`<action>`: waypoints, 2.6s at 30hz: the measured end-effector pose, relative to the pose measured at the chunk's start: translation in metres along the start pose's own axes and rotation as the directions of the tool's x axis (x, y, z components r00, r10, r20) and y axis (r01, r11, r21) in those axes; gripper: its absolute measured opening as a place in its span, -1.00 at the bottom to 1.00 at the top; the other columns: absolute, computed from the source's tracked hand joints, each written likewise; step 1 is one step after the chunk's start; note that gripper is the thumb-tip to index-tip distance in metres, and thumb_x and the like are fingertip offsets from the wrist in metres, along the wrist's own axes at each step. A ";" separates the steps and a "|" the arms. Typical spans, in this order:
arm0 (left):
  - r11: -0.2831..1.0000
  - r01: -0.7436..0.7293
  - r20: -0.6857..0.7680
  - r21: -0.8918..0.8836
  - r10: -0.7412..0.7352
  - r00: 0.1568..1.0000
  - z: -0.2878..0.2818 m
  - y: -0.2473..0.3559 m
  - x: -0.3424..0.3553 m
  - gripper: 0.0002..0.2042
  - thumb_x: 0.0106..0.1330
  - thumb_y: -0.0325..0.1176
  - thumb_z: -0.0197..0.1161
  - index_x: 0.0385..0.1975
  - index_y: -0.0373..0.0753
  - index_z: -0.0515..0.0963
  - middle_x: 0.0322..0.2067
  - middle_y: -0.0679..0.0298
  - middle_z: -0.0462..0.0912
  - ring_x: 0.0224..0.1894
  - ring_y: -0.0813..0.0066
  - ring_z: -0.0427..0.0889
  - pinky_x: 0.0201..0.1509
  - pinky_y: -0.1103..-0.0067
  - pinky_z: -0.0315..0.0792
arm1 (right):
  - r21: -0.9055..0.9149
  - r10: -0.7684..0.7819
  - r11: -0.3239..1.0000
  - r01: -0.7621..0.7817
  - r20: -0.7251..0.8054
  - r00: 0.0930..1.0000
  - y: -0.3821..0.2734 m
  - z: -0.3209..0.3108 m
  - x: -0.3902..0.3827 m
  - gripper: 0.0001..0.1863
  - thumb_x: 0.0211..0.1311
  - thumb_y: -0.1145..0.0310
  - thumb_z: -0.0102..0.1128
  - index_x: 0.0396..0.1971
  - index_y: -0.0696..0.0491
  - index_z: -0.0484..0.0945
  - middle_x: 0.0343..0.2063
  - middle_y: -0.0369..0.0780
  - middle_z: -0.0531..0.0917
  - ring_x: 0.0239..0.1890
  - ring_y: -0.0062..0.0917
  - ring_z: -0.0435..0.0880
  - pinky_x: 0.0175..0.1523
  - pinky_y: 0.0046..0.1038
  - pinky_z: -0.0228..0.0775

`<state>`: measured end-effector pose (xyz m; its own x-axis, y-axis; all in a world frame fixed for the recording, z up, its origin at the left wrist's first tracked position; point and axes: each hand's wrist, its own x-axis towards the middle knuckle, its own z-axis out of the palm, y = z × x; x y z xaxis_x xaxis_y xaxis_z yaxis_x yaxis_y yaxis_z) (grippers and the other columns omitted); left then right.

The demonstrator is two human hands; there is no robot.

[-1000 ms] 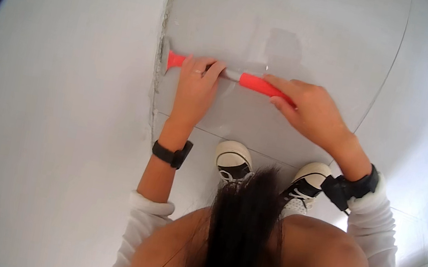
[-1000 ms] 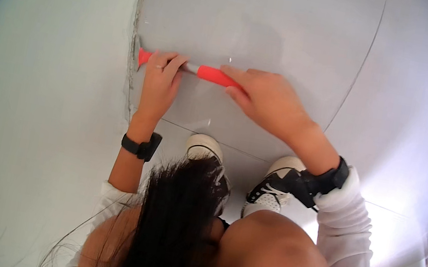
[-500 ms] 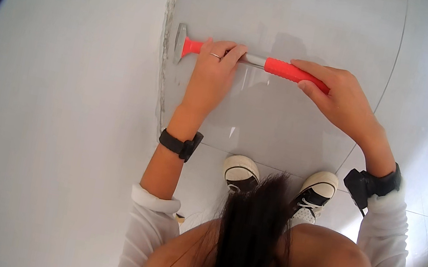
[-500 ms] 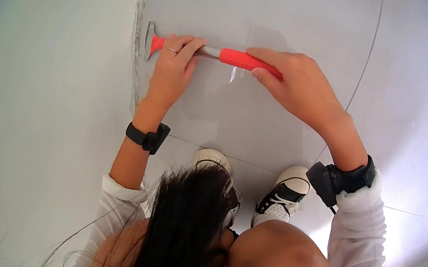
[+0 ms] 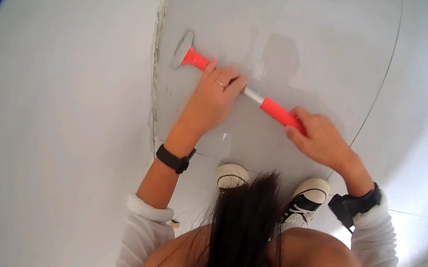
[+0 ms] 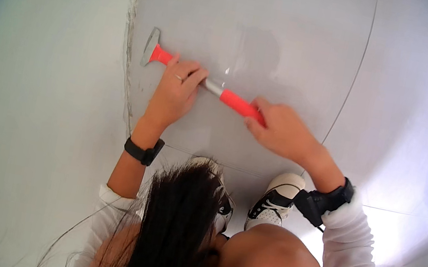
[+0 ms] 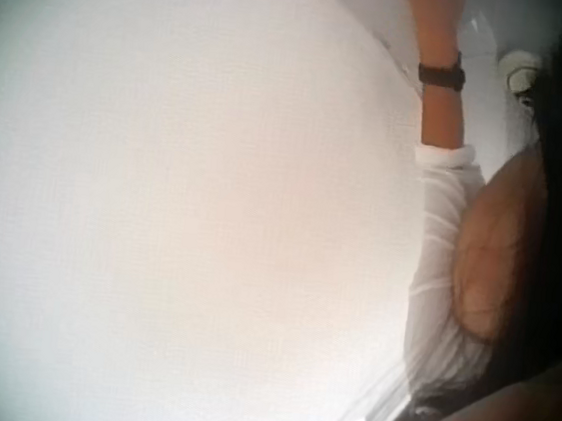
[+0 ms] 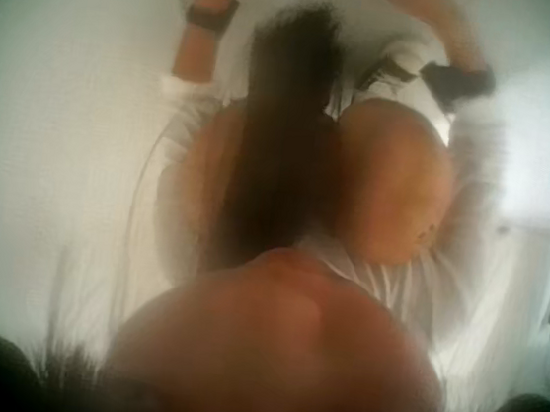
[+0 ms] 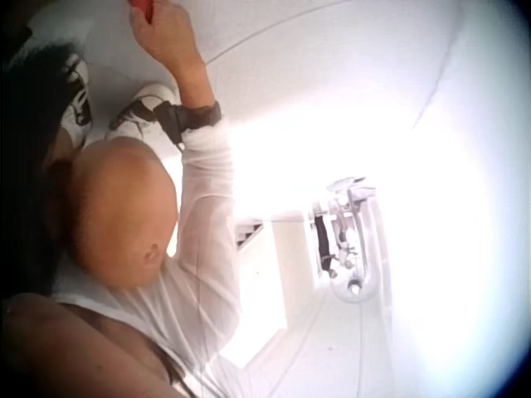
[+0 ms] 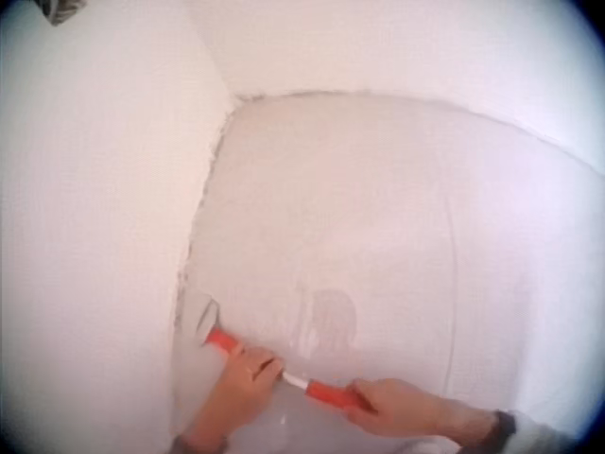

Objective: The person uses a long-handled scraper tool to remove material from the edge of a white ceiling by pushing the blade along the surface.

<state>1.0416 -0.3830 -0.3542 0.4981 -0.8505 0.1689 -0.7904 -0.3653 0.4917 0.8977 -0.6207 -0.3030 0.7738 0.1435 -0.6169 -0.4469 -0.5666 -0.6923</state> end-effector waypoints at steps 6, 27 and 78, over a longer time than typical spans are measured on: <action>0.995 0.092 -0.002 -0.035 -0.092 0.996 -0.005 -0.004 -0.006 -0.69 0.03 -0.66 0.25 -0.18 -0.28 0.56 -0.19 0.16 0.53 -0.07 0.12 0.55 0.37 -0.02 0.24 | 0.485 -0.057 0.870 0.091 -0.083 0.995 0.002 0.047 0.019 -0.67 0.33 0.27 0.13 -0.01 0.13 0.45 -0.39 -0.02 0.62 -0.32 -0.13 0.63 -0.15 -0.21 0.42; 0.941 0.294 -0.450 -0.166 -0.338 0.826 -0.024 0.012 0.007 -0.65 0.09 -0.71 0.21 -0.10 -0.30 0.42 -0.09 0.10 0.51 -0.02 0.12 0.55 0.22 0.17 0.40 | 0.362 -0.192 0.905 0.222 -0.118 0.974 -0.079 -0.034 0.001 -0.56 0.36 0.36 0.07 0.18 0.19 0.32 -0.34 -0.03 0.62 -0.47 -0.26 0.60 -0.35 -0.22 0.44; -0.095 0.514 0.284 -0.853 -0.910 0.303 -0.028 -0.017 0.035 -0.79 0.58 -0.27 -0.19 -0.01 -0.26 0.27 -0.49 0.32 0.35 -0.71 0.63 0.28 -0.69 0.59 0.27 | 0.971 0.113 0.193 -0.141 0.121 0.986 -0.121 0.109 0.083 -0.66 0.60 0.03 -0.21 -0.15 0.02 0.32 -0.60 -0.32 0.37 -0.80 -0.65 0.27 -0.71 -0.55 0.13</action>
<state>1.0824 -0.3962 -0.3331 0.7688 -0.0324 -0.6387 0.6350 -0.0799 0.7684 0.9667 -0.4517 -0.3115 0.6585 0.1756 -0.7318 -0.6311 0.6585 -0.4099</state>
